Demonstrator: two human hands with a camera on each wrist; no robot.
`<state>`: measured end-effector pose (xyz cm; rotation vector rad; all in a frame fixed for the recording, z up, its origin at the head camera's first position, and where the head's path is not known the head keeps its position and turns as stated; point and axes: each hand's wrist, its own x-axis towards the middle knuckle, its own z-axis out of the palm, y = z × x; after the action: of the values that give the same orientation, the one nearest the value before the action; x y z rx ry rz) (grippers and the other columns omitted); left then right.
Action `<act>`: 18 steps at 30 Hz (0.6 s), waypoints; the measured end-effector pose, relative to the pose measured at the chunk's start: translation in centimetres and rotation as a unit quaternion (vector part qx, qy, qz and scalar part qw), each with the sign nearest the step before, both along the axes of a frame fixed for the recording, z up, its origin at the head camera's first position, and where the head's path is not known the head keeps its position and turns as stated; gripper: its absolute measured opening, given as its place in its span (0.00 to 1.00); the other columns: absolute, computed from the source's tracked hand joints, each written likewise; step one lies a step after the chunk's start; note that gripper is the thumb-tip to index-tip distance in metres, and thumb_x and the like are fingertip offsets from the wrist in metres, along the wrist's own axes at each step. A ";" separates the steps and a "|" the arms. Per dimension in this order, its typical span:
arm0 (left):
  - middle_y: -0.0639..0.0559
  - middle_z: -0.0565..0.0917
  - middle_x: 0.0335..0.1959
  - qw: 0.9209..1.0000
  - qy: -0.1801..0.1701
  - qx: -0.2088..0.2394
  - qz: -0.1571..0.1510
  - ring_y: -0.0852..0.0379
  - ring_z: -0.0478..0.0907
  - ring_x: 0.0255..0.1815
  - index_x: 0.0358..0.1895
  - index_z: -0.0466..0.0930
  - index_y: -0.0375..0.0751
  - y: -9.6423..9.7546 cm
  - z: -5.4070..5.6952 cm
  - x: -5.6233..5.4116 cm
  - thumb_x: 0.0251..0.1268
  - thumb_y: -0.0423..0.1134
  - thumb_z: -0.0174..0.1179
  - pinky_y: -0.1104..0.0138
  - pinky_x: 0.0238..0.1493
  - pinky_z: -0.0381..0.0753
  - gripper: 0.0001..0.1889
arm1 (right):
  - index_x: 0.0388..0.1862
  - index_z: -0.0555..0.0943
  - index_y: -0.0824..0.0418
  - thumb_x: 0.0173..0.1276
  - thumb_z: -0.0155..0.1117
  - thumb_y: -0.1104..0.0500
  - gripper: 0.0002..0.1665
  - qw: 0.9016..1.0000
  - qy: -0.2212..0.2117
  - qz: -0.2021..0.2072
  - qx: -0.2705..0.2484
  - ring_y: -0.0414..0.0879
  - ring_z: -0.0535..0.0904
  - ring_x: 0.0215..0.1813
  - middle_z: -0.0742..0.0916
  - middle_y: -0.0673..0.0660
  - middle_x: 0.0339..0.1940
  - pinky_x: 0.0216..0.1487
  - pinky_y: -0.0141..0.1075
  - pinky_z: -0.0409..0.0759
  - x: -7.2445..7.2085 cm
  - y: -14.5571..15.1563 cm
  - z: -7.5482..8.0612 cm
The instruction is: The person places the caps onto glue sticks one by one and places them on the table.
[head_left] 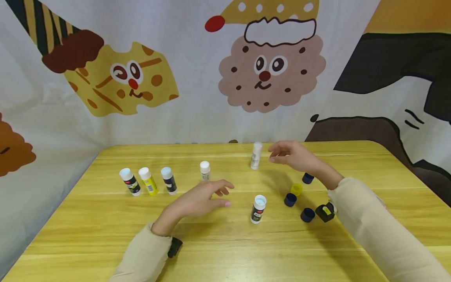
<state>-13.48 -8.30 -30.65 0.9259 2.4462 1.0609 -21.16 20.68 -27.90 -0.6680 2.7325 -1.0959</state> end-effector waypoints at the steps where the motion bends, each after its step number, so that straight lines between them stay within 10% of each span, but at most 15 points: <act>1: 0.39 0.76 0.51 1.000 0.000 -0.001 0.000 0.44 0.73 0.52 0.59 0.68 0.34 0.1 0.0 0.0 0.65 0.38 0.56 0.52 0.53 0.70 0.21 | 0.49 0.76 0.67 0.64 0.61 0.61 0.17 1.000 -0.001 0.002 0.000 0.49 0.78 0.40 0.83 0.57 0.39 0.40 0.40 0.75 0.1 0.1 -0.1; 18: 0.41 0.76 0.51 1.000 0.003 -0.013 -0.004 0.46 0.73 0.52 0.58 0.68 0.36 0.9 -0.2 0.1 0.65 0.40 0.55 0.54 0.53 0.70 0.21 | 0.47 0.77 0.68 0.64 0.60 0.64 0.14 1.000 -0.001 0.029 0.001 0.48 0.78 0.39 0.83 0.56 0.38 0.40 0.37 0.76 1.6 1.5 -0.9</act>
<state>-13.42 -7.37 -30.88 0.9302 2.4537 1.0229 -19.58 22.17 -28.81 -0.7421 2.6946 -1.0790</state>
